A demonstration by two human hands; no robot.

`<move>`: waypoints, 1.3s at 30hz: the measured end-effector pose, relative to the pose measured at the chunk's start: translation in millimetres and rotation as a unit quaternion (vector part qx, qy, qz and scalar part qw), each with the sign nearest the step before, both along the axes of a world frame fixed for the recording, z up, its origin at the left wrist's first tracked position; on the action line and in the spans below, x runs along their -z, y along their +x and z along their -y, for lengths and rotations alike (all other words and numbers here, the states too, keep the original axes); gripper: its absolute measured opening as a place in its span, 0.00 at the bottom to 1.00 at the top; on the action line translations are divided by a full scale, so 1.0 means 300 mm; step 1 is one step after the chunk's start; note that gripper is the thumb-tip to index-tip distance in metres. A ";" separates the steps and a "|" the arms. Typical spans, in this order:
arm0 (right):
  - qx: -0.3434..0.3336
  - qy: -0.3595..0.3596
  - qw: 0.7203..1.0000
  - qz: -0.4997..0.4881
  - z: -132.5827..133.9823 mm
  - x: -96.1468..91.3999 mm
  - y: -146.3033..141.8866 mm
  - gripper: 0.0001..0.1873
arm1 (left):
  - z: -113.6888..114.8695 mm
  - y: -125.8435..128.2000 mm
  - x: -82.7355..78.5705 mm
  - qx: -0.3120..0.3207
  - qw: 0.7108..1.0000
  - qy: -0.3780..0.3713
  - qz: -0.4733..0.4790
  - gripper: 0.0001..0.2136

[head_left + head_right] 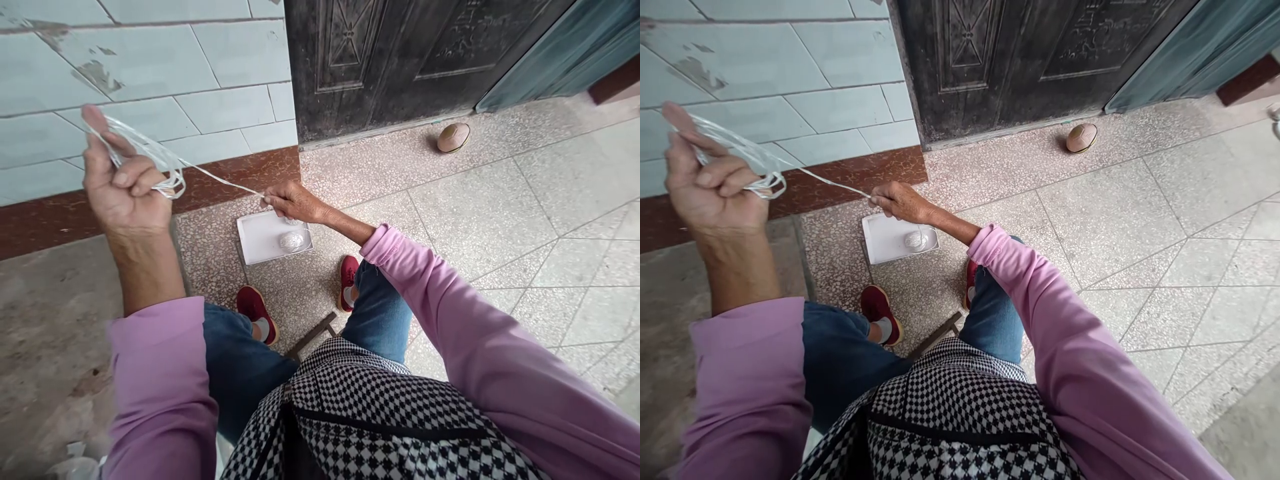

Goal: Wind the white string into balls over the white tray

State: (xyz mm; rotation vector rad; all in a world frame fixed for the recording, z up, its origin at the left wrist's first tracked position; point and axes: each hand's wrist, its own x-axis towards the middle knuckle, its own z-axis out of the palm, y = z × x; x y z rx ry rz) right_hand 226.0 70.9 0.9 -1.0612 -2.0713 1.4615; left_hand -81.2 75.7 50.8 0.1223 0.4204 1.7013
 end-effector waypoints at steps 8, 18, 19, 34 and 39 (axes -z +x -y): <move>-0.108 0.070 0.982 0.139 0.075 -0.008 -0.011 0.19 | 0.054 -0.053 -0.058 -0.076 0.996 0.016 0.053 0.27; -0.265 0.091 0.956 0.082 0.192 -0.080 -0.055 0.21 | -0.047 0.052 0.165 0.037 0.962 -0.098 -0.253 0.20; -0.264 0.081 0.959 0.057 0.190 -0.083 -0.056 0.21 | -0.049 0.075 0.185 0.061 0.949 -0.094 -0.296 0.19; 0.084 0.097 0.991 -0.032 -0.029 -0.156 0.092 0.28 | 0.032 0.254 0.173 0.402 0.827 0.064 -0.388 0.27; 0.075 0.132 0.988 -0.015 -0.065 -0.120 0.095 0.36 | 0.053 0.284 0.157 0.406 0.822 0.110 -0.383 0.24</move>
